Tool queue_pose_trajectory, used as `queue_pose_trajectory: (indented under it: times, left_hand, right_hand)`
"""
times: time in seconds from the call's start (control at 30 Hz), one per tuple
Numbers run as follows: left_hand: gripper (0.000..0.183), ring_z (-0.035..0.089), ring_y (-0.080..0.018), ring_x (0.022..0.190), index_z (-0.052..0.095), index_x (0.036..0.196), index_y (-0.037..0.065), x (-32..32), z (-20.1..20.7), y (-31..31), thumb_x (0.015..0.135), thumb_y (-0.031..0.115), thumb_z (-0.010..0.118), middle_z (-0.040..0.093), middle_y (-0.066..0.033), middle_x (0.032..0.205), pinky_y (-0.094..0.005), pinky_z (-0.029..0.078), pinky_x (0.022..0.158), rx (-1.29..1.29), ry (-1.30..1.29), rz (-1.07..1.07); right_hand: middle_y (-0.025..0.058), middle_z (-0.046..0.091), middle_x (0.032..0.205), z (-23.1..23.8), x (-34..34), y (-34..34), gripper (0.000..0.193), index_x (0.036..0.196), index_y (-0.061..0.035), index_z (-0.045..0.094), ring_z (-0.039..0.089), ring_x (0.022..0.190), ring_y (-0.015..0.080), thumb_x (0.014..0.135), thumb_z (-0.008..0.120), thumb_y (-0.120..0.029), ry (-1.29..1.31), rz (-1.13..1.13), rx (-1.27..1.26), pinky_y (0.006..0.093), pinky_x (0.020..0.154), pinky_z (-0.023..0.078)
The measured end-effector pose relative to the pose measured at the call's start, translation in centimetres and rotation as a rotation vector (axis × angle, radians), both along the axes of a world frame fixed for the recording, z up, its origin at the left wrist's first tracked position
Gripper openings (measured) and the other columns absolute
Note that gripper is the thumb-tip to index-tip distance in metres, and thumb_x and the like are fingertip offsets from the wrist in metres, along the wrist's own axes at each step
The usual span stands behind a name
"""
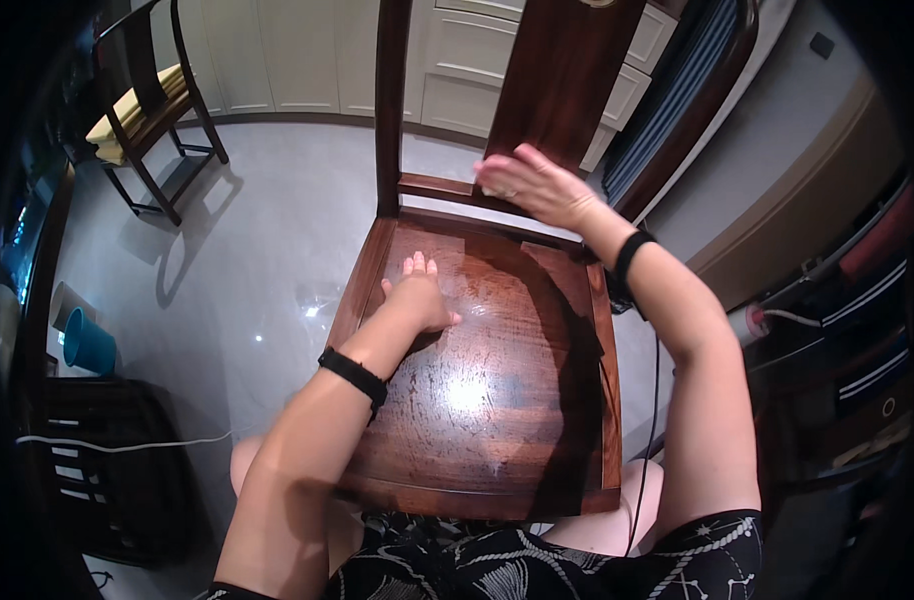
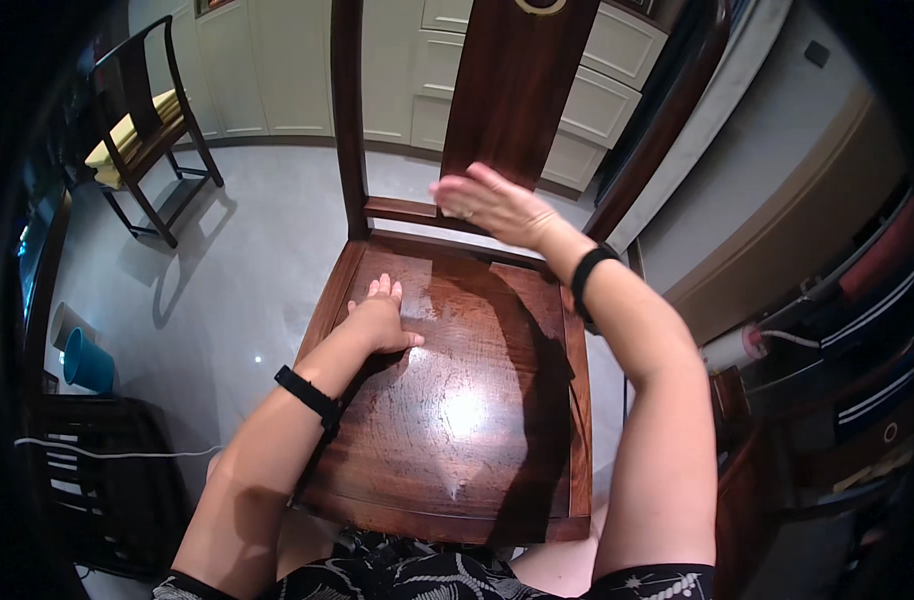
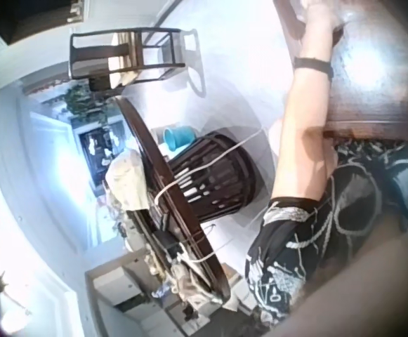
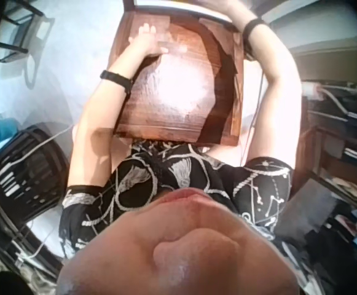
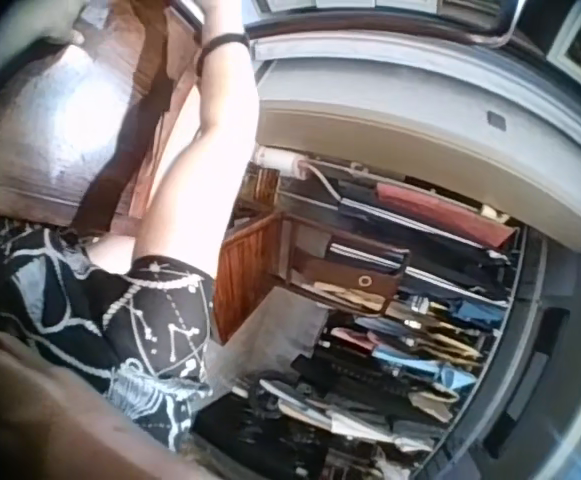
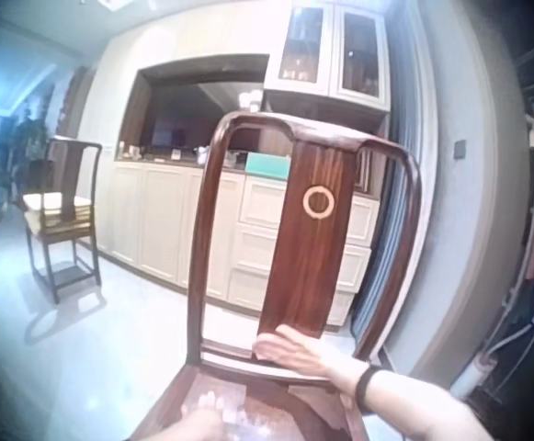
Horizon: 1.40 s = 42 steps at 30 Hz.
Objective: Wiping a wooden chair with a cloth to clean it.
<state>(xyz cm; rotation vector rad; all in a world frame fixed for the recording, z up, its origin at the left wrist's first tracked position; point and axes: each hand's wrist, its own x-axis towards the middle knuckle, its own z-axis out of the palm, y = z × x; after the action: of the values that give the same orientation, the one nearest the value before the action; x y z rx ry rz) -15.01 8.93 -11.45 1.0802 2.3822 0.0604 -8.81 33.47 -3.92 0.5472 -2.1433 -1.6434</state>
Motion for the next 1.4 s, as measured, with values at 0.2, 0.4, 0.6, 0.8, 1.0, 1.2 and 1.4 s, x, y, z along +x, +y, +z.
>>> queue_pose_trajectory:
  times: [0.2, 0.4, 0.6, 0.8, 1.0, 1.2, 1.4]
  left_hand:
    - [0.109, 0.007, -0.028, 0.147, 0.011, 0.151, 0.004, 0.5, 0.7, -0.6, 0.076, 0.05, 0.074, 0.003, -0.0148, 0.159, -0.0542, 0.02, 0.114, -0.014, 0.02, 0.008]
    - [0.106, 0.006, -0.027, 0.147, 0.009, 0.151, 0.004, 0.4, 0.8, 0.0, 0.078, 0.049, 0.071, 0.002, -0.0143, 0.159, -0.0545, 0.018, 0.114, -0.029, 0.0, 0.013]
    - [0.108, 0.006, -0.027, 0.147, 0.008, 0.151, 0.004, 0.2, 0.6, -0.4, 0.078, 0.051, 0.072, 0.002, -0.0148, 0.159, -0.0558, 0.019, 0.114, -0.037, 0.013, 0.006]
    - [0.112, 0.008, -0.0298, 0.146, 0.01, 0.151, 0.003, 0.4, 0.7, 0.9, 0.074, 0.05, 0.076, 0.003, -0.0155, 0.159, -0.0567, 0.023, 0.112, -0.046, 0.016, 0.013]
    - [0.114, 0.006, -0.029, 0.147, 0.007, 0.151, 0.005, -0.2, 0.7, 0.2, 0.073, 0.054, 0.075, 0.0, -0.0147, 0.159, -0.0575, 0.024, 0.111, -0.073, 0.031, 0.02]
    - [0.114, 0.006, -0.0288, 0.147, 0.008, 0.152, 0.006, -0.1, -0.1, 0.3, 0.073, 0.058, 0.073, 0.0, -0.0138, 0.159, -0.0569, 0.022, 0.112, -0.043, 0.012, -0.016]
    - [0.112, 0.005, -0.0275, 0.147, 0.009, 0.152, 0.007, -0.6, 0.0, -0.9, 0.074, 0.053, 0.074, 0.0, -0.0135, 0.159, -0.0556, 0.018, 0.113, 0.032, -0.025, 0.011]
  right_hand:
    - [0.0164, 0.027, 0.153, 18.7, 0.9, 1.8, 0.06, 0.144, -0.0087, 0.036, 0.022, 0.142, 0.0347, 0.09, 0.052, -0.027, 0.613, -0.165, -0.304, 0.0511, 0.115, 0.017]
    - [0.0166, 0.033, 0.15, 14.5, -0.2, 1.7, 0.054, 0.14, -0.0057, 0.041, 0.025, 0.141, 0.0343, 0.09, 0.052, -0.024, 0.549, 0.2, -0.777, 0.0516, 0.114, 0.017]
    - [0.0078, 0.021, 0.157, -0.2, 2.3, 0.4, 0.063, 0.148, -0.0168, 0.032, 0.014, 0.146, 0.0267, 0.088, 0.049, -0.025, 0.3, -0.029, -0.554, 0.0506, 0.117, 0.008]
    - [0.0021, 0.003, 0.16, -3.7, 3.3, 1.7, 0.065, 0.151, -0.0193, 0.023, 0.0, 0.148, 0.0263, 0.089, 0.041, -0.028, 0.263, -0.121, -0.212, 0.0531, 0.118, 0.001]
    - [0.0043, 0.012, 0.159, 1.7, 1.5, -3.7, 0.063, 0.148, -0.0086, 0.031, 0.003, 0.148, 0.0208, 0.089, 0.04, -0.029, 0.112, -0.106, -0.14, 0.0473, 0.119, 0.004]
    - [0.0083, 0.011, 0.159, -4.7, -2.8, -4.4, 0.065, 0.149, -0.0037, 0.024, 0.003, 0.147, 0.0224, 0.094, 0.038, -0.035, -0.089, -0.212, -0.047, 0.0429, 0.12, 0.004]
    - [0.0061, 0.004, 0.16, -3.4, -2.1, -1.7, 0.069, 0.151, -0.0043, 0.015, 0.0, 0.147, 0.0166, 0.089, 0.035, -0.027, -0.13, -0.101, 0.04, 0.0358, 0.121, -0.002]
